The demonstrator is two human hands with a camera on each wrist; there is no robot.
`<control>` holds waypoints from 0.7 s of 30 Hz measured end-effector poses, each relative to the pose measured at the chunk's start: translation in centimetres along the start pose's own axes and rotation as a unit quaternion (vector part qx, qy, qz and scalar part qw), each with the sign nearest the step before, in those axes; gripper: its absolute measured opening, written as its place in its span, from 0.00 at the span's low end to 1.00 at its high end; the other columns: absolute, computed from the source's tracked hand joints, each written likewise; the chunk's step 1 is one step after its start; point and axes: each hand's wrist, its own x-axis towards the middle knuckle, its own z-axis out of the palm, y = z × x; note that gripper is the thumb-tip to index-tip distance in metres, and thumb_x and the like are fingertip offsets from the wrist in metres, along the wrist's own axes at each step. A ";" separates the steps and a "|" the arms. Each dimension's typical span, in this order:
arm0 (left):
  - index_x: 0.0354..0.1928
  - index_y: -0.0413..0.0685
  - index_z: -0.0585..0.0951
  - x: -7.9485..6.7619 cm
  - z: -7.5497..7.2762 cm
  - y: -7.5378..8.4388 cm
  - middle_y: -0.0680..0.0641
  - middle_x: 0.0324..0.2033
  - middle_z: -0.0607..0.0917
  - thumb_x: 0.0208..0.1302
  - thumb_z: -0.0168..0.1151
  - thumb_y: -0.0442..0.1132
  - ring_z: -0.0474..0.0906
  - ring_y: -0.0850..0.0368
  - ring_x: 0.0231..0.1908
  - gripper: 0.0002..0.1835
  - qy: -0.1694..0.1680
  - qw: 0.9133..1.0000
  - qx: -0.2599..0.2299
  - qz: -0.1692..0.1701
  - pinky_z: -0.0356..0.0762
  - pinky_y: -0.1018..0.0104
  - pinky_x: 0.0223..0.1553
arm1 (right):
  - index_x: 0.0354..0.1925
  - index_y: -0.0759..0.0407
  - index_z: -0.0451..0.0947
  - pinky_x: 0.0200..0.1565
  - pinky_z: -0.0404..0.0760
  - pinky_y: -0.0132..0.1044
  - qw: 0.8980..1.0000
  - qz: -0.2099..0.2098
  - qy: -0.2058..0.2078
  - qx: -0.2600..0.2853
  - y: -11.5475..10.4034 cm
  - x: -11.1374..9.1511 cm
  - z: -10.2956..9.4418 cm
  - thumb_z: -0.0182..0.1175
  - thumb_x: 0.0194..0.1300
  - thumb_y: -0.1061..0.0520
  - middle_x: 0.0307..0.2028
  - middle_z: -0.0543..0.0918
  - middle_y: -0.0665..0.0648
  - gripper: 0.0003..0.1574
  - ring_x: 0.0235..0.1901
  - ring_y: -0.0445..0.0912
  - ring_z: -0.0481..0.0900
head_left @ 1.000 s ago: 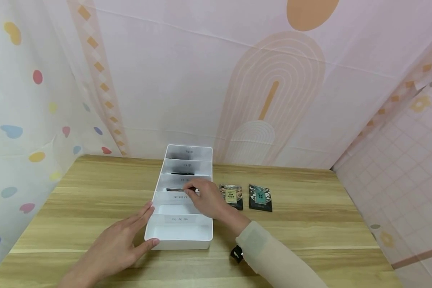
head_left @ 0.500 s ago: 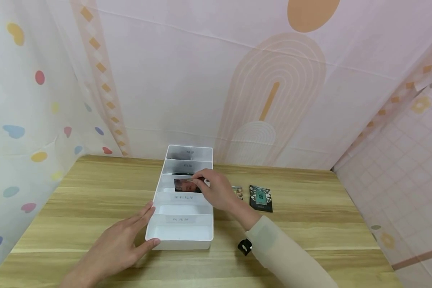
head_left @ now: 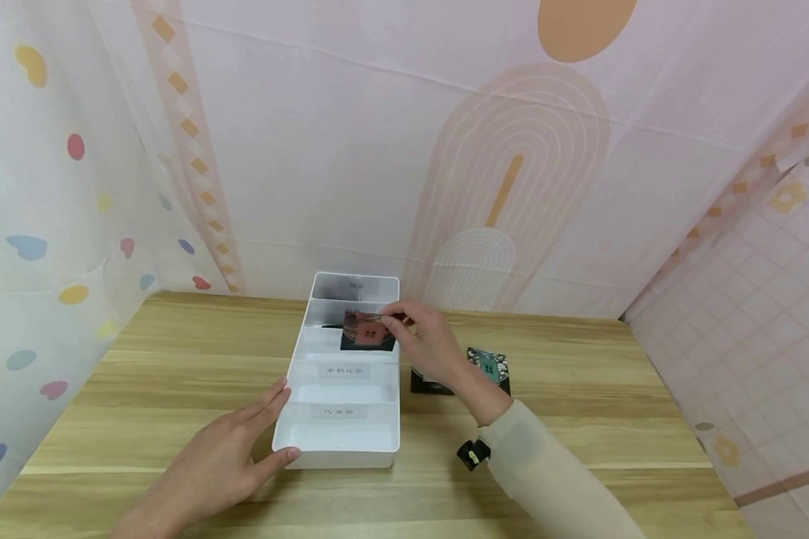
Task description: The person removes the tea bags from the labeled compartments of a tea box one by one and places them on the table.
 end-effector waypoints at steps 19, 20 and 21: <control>0.73 0.36 0.73 0.1 0.2 -0.1 0.42 0.75 0.71 0.66 0.71 0.60 0.82 0.38 0.60 0.44 0.005 1.000 0.000 0.002 0.82 0.41 0.54 | 0.50 0.65 0.85 0.41 0.85 0.43 0.998 -0.001 0.053 -0.027 1.7 -1.8 -5.1 0.61 0.75 0.67 0.44 0.88 0.58 0.09 0.38 0.47 0.83; 0.73 0.36 0.73 0.1 0.3 -0.1 0.42 0.75 0.71 0.66 0.71 0.60 0.82 0.38 0.60 0.44 0.005 1.000 0.000 0.002 0.82 0.41 0.54 | 0.50 0.64 0.85 0.41 0.85 0.43 0.998 0.004 0.054 -0.027 1.8 -1.9 -5.4 0.61 0.75 0.67 0.44 0.88 0.58 0.09 0.37 0.47 0.83; 0.73 0.36 0.73 0.1 0.3 -0.1 0.42 0.75 0.71 0.66 0.71 0.60 0.82 0.38 0.60 0.44 0.006 1.000 -0.001 0.003 0.82 0.41 0.54 | 0.50 0.64 0.85 0.40 0.85 0.42 0.998 0.007 0.055 -0.028 2.0 -2.1 -5.6 0.61 0.76 0.67 0.44 0.88 0.58 0.09 0.37 0.47 0.83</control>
